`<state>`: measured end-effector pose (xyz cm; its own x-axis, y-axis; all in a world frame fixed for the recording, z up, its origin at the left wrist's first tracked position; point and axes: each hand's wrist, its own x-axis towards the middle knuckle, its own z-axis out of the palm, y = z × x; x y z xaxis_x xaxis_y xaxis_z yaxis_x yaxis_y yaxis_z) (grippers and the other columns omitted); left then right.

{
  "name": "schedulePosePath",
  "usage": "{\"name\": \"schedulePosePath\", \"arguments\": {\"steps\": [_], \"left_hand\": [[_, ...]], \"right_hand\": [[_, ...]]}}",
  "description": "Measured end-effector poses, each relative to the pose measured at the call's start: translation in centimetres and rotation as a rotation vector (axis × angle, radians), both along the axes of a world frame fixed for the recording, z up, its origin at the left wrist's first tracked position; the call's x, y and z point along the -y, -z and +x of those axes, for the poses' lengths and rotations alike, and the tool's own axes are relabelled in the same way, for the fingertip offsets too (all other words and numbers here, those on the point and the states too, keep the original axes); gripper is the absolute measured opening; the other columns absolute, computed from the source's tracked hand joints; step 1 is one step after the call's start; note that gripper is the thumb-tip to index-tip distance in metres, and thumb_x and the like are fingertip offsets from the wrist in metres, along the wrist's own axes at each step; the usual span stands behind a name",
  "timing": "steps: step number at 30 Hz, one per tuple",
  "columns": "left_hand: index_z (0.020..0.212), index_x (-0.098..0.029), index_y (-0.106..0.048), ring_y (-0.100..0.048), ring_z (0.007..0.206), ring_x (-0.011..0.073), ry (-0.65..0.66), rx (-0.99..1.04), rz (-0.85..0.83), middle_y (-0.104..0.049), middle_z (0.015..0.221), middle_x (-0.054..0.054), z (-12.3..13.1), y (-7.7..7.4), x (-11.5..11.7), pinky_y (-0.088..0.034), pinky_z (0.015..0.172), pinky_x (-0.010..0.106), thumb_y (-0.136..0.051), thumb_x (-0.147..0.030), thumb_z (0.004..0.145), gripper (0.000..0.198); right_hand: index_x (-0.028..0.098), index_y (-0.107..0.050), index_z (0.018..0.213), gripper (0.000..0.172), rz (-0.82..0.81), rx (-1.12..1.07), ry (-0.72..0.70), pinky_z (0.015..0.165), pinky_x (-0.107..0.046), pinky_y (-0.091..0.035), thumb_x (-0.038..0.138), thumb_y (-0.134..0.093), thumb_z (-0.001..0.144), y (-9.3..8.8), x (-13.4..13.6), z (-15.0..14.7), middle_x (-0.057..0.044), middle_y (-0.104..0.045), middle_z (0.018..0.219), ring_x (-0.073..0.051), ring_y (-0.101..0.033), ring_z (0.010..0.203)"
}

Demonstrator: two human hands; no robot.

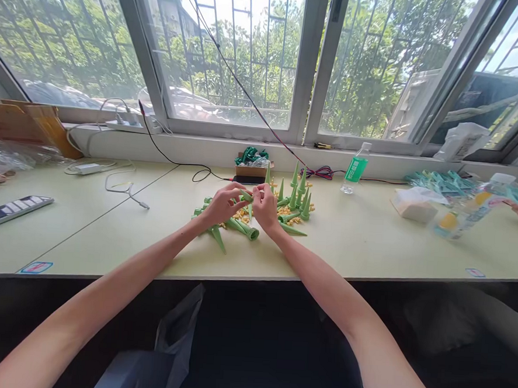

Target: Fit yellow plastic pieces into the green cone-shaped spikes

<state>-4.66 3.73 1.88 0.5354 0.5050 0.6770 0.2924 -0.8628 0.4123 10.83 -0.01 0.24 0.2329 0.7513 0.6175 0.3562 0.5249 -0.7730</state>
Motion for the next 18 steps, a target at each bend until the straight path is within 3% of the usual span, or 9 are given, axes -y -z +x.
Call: {"name": "schedulePosePath", "arguments": {"steps": [4, 8, 13, 18], "left_hand": [[0.103, -0.018, -0.069, -0.059, 0.064, 0.0078, -0.043, 0.059, -0.113, -0.063, 0.105, 0.008, 0.15, -0.12, 0.01, -0.049, 0.054, 0.019, -0.068, -0.048, 0.083, 0.036], [0.095, -0.014, -0.066, -0.059, 0.061, 0.0097, -0.009, 0.136, -0.409, -0.067, 0.093, 0.007, 0.24, -0.32, 0.04, -0.046, 0.048, 0.019, -0.070, -0.057, 0.078, 0.046], [0.077, -0.010, -0.068, -0.056, 0.056, 0.0104, 0.127, 0.176, -0.747, -0.064, 0.076, 0.009, 0.24, -0.82, 0.42, -0.039, 0.041, 0.020, -0.055, -0.073, 0.081, 0.064], [0.070, -0.011, -0.065, -0.053, 0.055, 0.0090, 0.237, 0.190, -0.929, -0.061, 0.070, 0.007, 0.27, -0.99, 0.95, -0.035, 0.042, 0.019, -0.065, -0.068, 0.077, 0.058]], "right_hand": [[0.022, -0.047, 0.086, 0.025, 0.072, -0.025, 0.037, 0.050, -0.025, -0.035, 0.044, -0.047, 0.097, -0.14, 0.16, -0.08, 0.003, -0.053, 0.063, -0.012, -0.045, 0.049], [0.022, -0.046, 0.086, 0.028, 0.115, -0.066, 0.073, 0.051, -0.024, -0.037, 0.047, -0.045, 0.097, -0.12, 0.02, 0.03, 0.004, -0.051, 0.063, -0.011, -0.046, 0.051], [0.023, -0.046, 0.087, 0.029, 0.127, -0.047, 0.029, 0.050, -0.023, -0.037, 0.049, -0.044, 0.098, -0.16, 0.15, 0.07, 0.004, -0.050, 0.063, -0.010, -0.043, 0.049], [0.023, -0.046, 0.087, 0.027, 0.147, 0.004, -0.025, 0.051, -0.024, -0.039, 0.048, -0.045, 0.098, -0.18, 0.42, 0.04, 0.004, -0.050, 0.063, -0.011, -0.044, 0.051]]}}
